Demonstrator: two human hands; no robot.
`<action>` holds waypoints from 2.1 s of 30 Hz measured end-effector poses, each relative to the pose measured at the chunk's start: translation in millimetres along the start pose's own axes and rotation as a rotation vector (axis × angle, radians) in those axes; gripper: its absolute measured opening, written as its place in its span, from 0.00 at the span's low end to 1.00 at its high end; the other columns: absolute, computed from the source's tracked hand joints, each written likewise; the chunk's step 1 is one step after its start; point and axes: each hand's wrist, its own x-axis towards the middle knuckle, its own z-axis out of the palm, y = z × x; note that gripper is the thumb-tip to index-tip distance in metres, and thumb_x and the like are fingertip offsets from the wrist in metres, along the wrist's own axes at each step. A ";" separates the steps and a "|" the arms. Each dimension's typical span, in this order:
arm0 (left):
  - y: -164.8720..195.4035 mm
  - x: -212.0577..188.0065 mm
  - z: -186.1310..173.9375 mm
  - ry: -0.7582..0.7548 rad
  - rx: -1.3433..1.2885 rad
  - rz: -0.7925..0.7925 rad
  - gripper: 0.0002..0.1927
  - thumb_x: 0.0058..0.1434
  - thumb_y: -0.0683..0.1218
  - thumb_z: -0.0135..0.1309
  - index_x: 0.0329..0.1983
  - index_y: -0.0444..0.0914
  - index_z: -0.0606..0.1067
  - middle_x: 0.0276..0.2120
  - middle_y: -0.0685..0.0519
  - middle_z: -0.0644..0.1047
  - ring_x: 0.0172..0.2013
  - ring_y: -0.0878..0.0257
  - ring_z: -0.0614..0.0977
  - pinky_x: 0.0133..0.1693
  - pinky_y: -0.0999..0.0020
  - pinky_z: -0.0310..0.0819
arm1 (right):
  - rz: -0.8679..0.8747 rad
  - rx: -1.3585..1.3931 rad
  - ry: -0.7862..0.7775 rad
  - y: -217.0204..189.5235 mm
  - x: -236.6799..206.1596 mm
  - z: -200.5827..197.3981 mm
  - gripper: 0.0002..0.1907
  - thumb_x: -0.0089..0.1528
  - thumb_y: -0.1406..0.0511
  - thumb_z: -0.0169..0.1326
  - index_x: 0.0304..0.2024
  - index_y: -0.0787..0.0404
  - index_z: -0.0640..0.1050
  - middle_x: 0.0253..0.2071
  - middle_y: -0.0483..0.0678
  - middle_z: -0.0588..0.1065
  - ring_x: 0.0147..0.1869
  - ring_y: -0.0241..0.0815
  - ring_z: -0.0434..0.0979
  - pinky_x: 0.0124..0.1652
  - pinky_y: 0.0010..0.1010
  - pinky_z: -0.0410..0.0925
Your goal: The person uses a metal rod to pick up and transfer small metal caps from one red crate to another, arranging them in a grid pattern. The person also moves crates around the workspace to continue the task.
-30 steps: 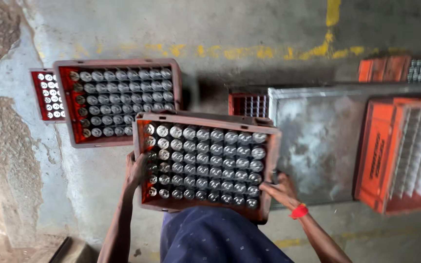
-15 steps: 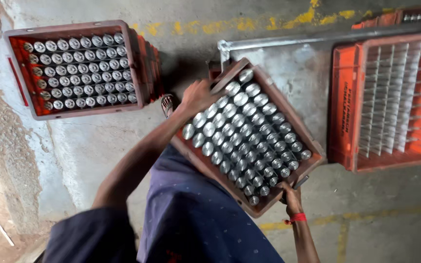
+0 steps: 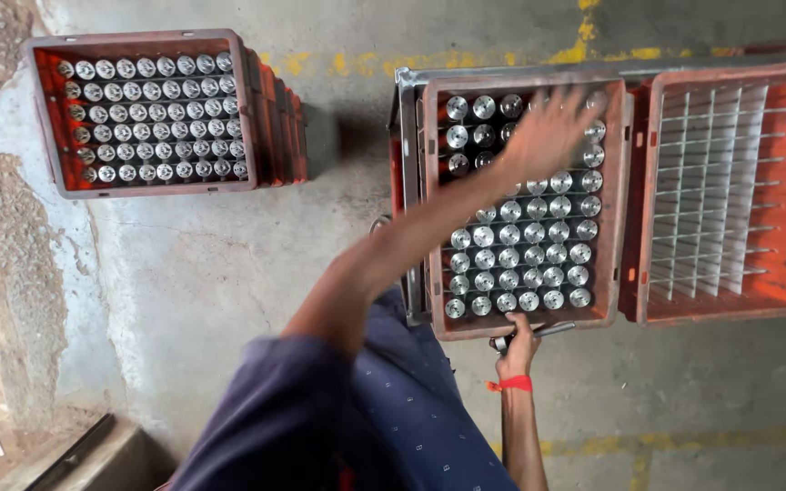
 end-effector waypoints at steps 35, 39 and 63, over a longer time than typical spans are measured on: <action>348.5 -473.4 -146.3 0.512 -0.398 -1.638 0.14 0.66 0.47 0.58 0.51 0.36 0.78 0.40 0.48 0.84 0.39 0.64 0.84 0.41 0.68 0.78 | -0.523 -0.662 -1.208 -140.9 60.1 -163.1 0.21 0.71 0.53 0.50 0.38 0.64 0.80 0.25 0.48 0.76 0.27 0.36 0.76 0.29 0.25 0.67; 404.1 -333.5 -89.6 0.550 -0.499 -1.476 0.13 0.67 0.46 0.59 0.52 0.37 0.79 0.39 0.50 0.84 0.38 0.65 0.83 0.39 0.69 0.76 | -1.095 -0.606 -1.043 -278.2 153.9 -224.2 0.16 0.74 0.58 0.50 0.38 0.63 0.76 0.34 0.44 0.77 0.34 0.33 0.78 0.34 0.23 0.67; 561.8 -209.0 -46.8 0.438 -0.165 -1.567 0.12 0.65 0.44 0.60 0.49 0.34 0.78 0.38 0.44 0.83 0.38 0.58 0.85 0.41 0.64 0.77 | -1.031 -0.884 -0.979 -453.4 334.2 -162.0 0.28 0.65 0.62 0.61 0.61 0.70 0.69 0.50 0.53 0.75 0.50 0.46 0.73 0.51 0.38 0.68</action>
